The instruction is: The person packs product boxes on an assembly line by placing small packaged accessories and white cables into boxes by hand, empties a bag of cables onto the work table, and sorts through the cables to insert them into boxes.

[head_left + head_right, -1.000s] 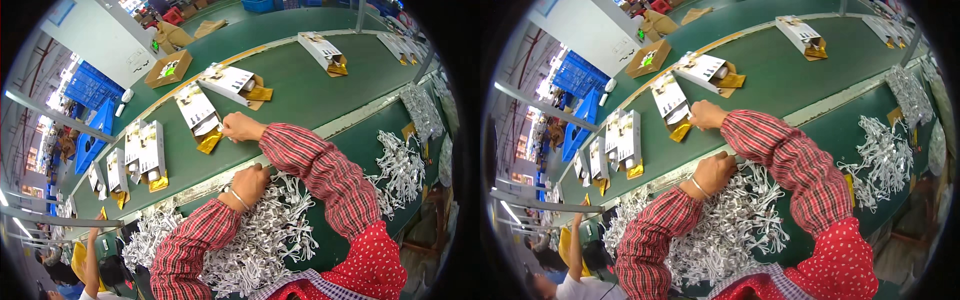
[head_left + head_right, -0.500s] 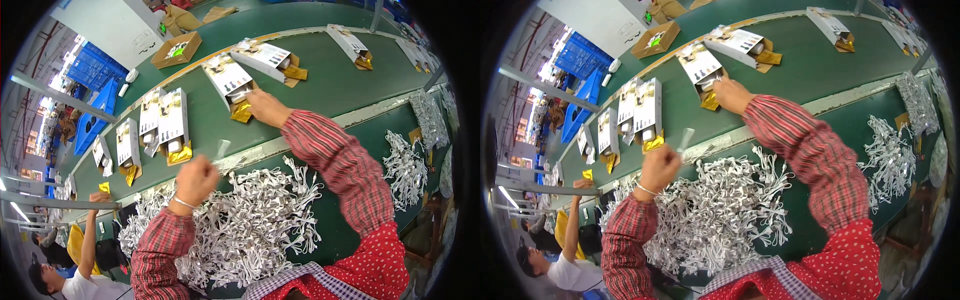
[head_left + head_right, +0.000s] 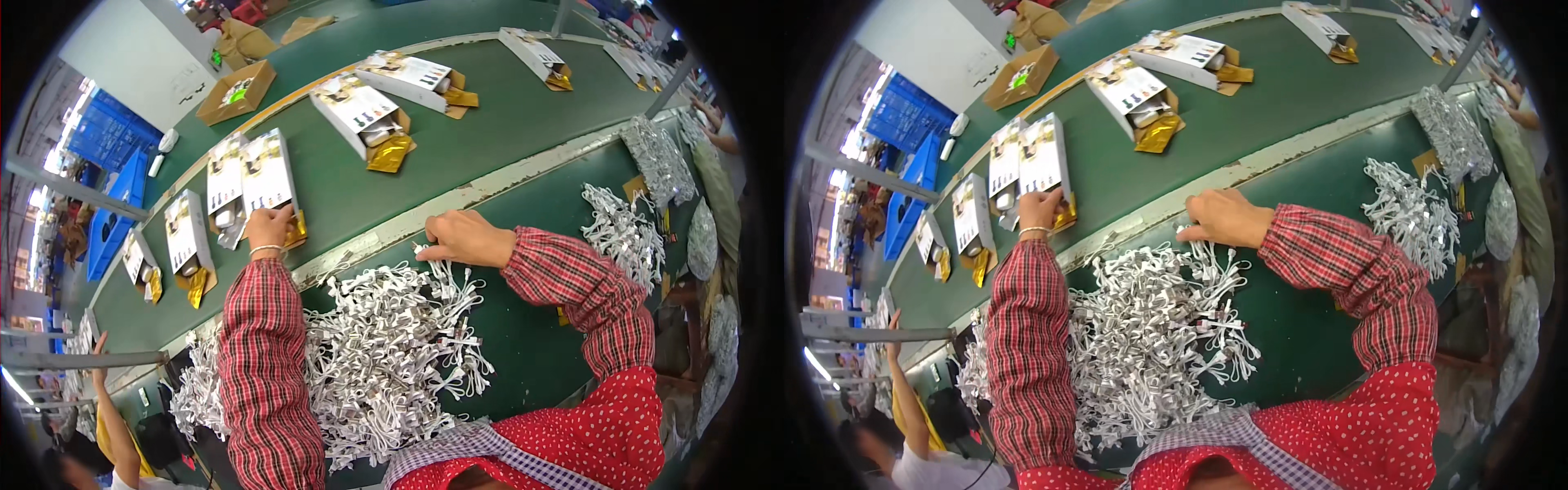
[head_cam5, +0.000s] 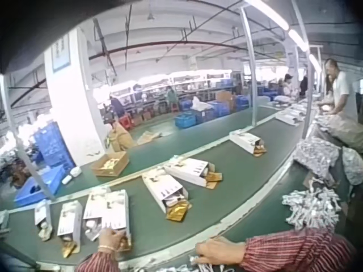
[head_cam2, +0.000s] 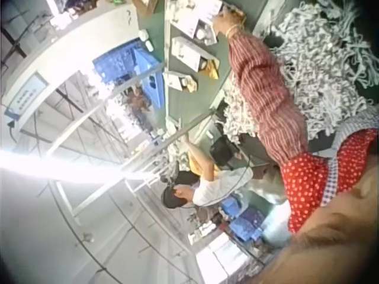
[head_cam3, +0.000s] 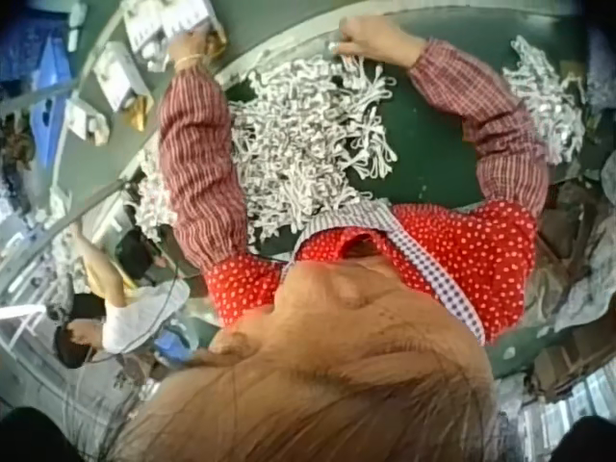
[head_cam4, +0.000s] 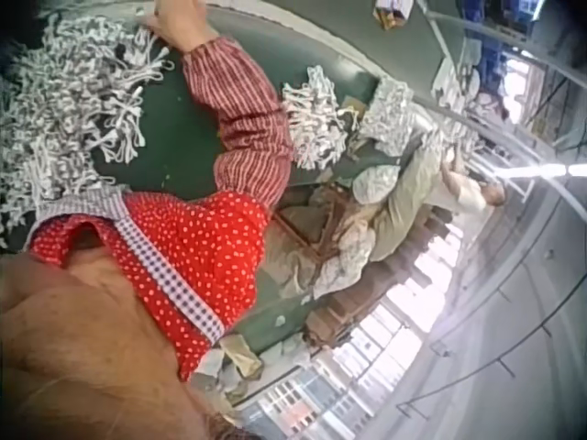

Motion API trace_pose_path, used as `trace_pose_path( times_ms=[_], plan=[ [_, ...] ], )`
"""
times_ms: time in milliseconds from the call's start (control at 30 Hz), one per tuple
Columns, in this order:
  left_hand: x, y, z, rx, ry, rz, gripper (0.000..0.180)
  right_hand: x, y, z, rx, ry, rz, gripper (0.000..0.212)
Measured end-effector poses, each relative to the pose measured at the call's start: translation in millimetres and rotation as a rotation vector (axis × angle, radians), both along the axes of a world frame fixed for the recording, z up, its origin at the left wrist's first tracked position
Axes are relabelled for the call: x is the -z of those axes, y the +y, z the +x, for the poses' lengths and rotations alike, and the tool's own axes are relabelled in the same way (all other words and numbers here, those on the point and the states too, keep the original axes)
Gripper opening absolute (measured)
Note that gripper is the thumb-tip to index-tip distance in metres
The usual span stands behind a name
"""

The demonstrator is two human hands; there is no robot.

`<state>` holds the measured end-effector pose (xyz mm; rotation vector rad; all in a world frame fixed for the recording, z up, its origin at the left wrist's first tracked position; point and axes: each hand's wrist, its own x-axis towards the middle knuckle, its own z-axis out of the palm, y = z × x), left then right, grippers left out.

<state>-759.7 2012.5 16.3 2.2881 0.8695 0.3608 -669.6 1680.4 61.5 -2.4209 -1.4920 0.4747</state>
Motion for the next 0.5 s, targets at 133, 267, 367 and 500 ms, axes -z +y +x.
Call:
trace_pose_path(
  times_ms=[133,267,367,500],
  plan=[
    [-16.4,-30.5,-26.5,0.368,0.090,-0.119,0.034,13.3,10.8,-1.6,0.040,-0.065,0.053,0.030],
    [-40.5,-60.8,-82.1,0.857,0.116,-0.001,0.023,-20.2,40.4,-0.2,-0.113,0.257,0.142,0.019],
    [-28.8,-59.0,-94.6,0.806,0.115,-0.025,0.019,-39.0,90.3,-14.5,-0.116,0.530,0.444,0.015],
    [-12.8,-53.5,-101.2,0.862,0.073,0.063,0.014,-15.1,178.2,-29.0,-0.427,-0.047,0.873,0.013]
  ],
)
